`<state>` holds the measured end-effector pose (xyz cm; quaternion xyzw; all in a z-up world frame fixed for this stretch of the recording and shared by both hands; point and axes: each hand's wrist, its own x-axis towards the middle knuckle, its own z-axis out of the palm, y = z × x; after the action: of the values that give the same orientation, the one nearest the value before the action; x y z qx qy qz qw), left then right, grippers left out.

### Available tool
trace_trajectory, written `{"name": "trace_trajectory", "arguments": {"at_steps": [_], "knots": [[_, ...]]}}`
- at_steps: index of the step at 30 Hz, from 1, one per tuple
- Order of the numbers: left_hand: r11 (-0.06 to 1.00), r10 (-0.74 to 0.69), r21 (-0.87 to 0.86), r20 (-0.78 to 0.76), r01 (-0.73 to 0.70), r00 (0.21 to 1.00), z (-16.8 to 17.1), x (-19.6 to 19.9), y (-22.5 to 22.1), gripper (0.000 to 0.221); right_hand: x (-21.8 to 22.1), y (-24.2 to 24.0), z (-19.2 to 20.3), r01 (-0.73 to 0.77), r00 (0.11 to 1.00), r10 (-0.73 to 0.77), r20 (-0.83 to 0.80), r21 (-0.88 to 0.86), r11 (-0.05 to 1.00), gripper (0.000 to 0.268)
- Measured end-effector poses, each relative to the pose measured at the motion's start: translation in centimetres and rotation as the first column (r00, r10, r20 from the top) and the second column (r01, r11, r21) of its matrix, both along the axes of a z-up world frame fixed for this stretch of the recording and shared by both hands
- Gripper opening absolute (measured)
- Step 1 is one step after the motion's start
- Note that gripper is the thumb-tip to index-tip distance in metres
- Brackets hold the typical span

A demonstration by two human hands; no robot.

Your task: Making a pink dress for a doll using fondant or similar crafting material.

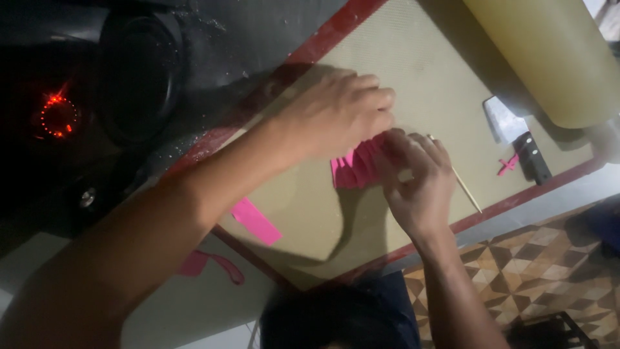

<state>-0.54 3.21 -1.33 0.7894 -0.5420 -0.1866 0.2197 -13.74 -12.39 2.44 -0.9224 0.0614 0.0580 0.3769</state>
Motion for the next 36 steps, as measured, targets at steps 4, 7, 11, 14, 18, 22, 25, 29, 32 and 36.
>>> {"name": "trace_trajectory", "arguments": {"at_steps": [4,7,11,14,18,22,25,29,32,36], "knots": [[0.998,-0.009,0.059,-0.065,0.013,0.998,0.6,-0.3,0.0,0.017,0.3,0.4,0.2,0.012,1.000,-0.012,0.007,-0.019,1.000,0.029],[0.998,-0.007,0.059,-0.092,0.012,0.996,0.5,-0.4,0.4,0.021,0.2,0.6,0.3,0.024,0.999,-0.022,0.030,-0.049,0.998,0.030],[0.998,0.020,-0.051,-0.052,-0.023,0.998,-0.2,-0.7,0.6,0.027,0.0,0.5,0.0,0.008,0.998,-0.003,0.062,-0.077,0.997,0.026],[0.996,0.034,-0.084,-0.030,-0.036,0.999,0.0,-0.6,0.6,0.026,0.0,0.6,0.0,0.005,0.997,0.001,0.079,-0.085,0.996,0.024],[0.999,0.041,-0.027,-0.072,-0.043,0.997,-0.2,-0.8,0.3,0.027,-0.8,0.4,0.0,0.009,0.995,0.001,0.097,-0.101,0.995,0.026],[0.999,0.022,0.049,-0.089,-0.018,0.996,-0.3,-1.1,0.0,0.030,-1.2,0.0,0.0,0.019,0.999,-0.015,0.050,-0.092,0.996,0.030],[0.999,-0.008,0.046,-0.053,0.010,0.999,-0.1,-1.1,0.1,0.030,-1.2,0.0,0.2,0.031,0.999,-0.029,0.016,-0.090,0.995,0.031],[1.000,0.018,0.007,-0.022,-0.017,1.000,0.0,-0.9,0.1,0.028,-1.4,-0.3,0.2,0.028,0.999,-0.025,0.040,-0.071,0.997,0.030],[1.000,0.009,0.012,-0.009,-0.009,1.000,-0.3,-1.0,0.3,0.028,-1.6,-0.5,0.1,0.024,0.999,-0.021,0.047,-0.057,0.998,0.029],[1.000,0.011,0.010,-0.005,-0.011,1.000,-0.3,-1.1,0.8,0.024,-1.9,-0.5,0.3,0.025,0.999,-0.023,0.030,-0.067,0.997,0.032]]}}
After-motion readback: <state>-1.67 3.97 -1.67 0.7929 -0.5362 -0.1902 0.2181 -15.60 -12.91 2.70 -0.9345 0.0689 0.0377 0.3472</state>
